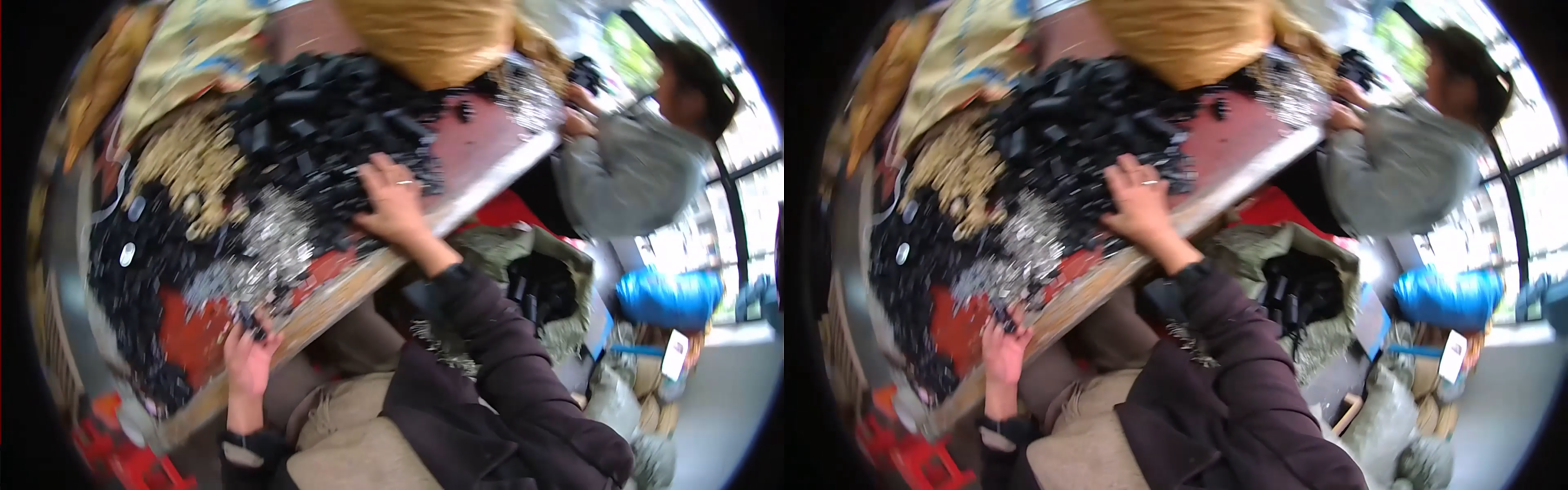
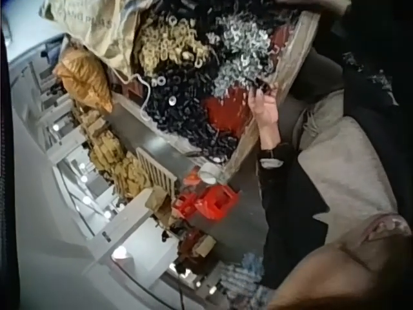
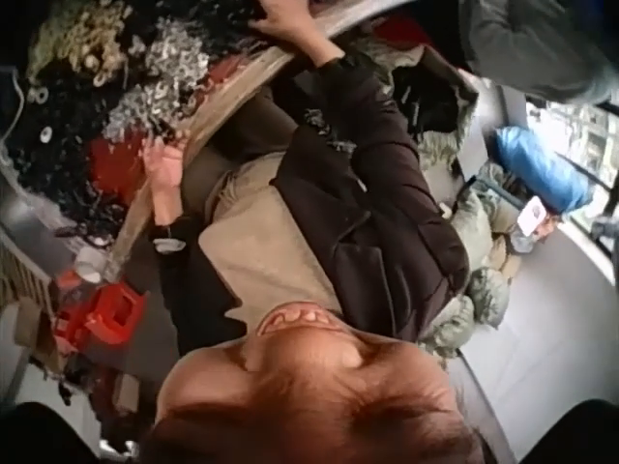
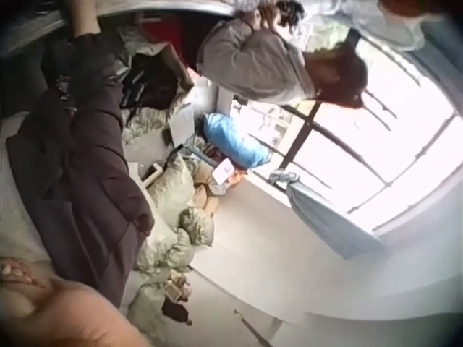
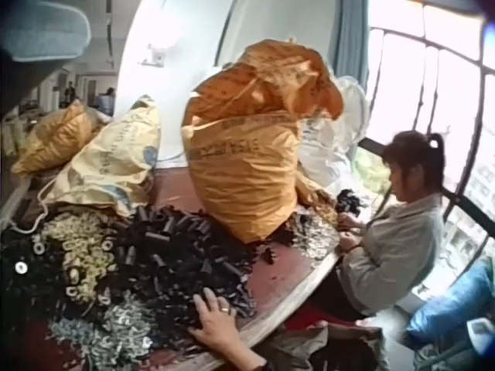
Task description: The person assembles components by hand, picking up a black plastic housing and inserting a small beige clip into it. They then pick up a metal spring, fit it onto the assembly, and slide a larger black plastic sleeve over the unit before placing it in a bag.
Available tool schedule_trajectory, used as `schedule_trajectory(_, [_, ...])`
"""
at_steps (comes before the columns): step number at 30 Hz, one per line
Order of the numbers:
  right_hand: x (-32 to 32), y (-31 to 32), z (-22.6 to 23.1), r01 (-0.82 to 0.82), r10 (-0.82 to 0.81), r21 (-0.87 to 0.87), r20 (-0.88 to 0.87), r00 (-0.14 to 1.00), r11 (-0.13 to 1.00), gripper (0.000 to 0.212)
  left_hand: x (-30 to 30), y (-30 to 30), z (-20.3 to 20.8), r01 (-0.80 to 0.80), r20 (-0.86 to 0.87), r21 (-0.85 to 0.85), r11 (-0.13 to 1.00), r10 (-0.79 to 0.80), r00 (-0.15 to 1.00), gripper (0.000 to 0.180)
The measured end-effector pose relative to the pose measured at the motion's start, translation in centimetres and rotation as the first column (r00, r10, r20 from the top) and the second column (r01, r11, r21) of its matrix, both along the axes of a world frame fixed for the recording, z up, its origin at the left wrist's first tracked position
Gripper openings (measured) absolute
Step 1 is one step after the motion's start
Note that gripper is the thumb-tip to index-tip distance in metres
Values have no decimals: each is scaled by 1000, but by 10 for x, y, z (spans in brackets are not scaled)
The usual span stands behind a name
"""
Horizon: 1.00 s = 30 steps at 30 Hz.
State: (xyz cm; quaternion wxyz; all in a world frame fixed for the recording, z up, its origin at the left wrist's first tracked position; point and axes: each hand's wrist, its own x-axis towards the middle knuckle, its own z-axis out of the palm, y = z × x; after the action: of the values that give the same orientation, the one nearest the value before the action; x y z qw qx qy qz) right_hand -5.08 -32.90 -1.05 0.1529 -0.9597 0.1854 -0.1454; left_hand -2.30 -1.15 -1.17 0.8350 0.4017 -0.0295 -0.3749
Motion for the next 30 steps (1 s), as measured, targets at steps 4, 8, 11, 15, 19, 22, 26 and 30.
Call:
schedule_trajectory(4, [-6,-14,-1,-6,13,-90,76,997,996,69,10,-14,-1,68,-39,-94,993,-72,997,33])
schedule_trajectory(8, [-3,-7,-1,-127,133,-53,124,983,990,60,12,0,-3,21,-106,-175,984,-40,994,26])
schedule_trajectory(11, [-5,-3,5,-129,123,-11,394,911,992,42,9,10,-2,-4,-102,-181,984,-15,995,31])
schedule_trajectory(15, [7,17,17,-147,112,52,414,903,988,28,12,22,-1,-14,-110,-154,988,-3,994,32])
schedule_trajectory(19, [69,67,44,-446,461,-117,277,843,887,24,21,37,-3,-46,-125,-173,984,25,992,31])
schedule_trajectory(22, [109,101,37,-525,553,-197,133,823,828,24,21,40,-3,-66,-132,-186,980,42,990,30])
schedule_trajectory(26, [131,112,15,-527,530,-114,-12,848,842,25,21,33,1,-65,-115,-171,983,45,992,29])
schedule_trajectory(30, [130,113,8,-482,489,-127,28,872,867,24,20,34,-1,-63,-104,-179,982,45,994,27])
